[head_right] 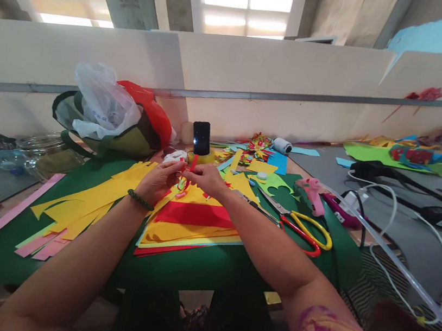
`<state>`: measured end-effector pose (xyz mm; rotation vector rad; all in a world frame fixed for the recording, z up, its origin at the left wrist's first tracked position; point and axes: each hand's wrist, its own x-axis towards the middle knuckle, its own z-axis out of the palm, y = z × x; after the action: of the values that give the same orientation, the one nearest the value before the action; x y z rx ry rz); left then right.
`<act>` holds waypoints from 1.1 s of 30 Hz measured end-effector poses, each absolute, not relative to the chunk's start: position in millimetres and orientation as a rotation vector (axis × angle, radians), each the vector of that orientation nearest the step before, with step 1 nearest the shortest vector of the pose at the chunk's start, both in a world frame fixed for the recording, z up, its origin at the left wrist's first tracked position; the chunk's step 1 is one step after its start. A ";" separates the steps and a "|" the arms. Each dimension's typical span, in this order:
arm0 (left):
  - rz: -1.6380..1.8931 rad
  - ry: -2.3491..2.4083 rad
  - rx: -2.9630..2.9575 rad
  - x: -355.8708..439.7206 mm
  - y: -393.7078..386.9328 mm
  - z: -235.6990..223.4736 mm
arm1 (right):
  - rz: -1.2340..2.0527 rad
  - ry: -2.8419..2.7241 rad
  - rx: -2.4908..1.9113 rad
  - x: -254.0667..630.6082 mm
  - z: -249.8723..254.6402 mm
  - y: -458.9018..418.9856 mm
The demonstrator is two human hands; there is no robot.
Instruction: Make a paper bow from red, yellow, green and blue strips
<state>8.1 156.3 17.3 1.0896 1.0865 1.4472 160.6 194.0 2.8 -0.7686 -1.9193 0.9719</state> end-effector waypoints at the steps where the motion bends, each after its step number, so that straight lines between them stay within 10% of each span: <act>1: 1.449 1.088 1.088 7.6 156.9 17.3 | 0.981 -1.914 -0.780 160.8 3.4 194.1; 33: 1.348 1.214 1.393 4.6 148.3 24.0 | 0.821 -2.117 -0.836 170.0 11.9 191.2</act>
<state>4.6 148.3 24.0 1.3934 1.2137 1.3475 170.0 191.2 11.9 -0.8363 -2.1165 0.8211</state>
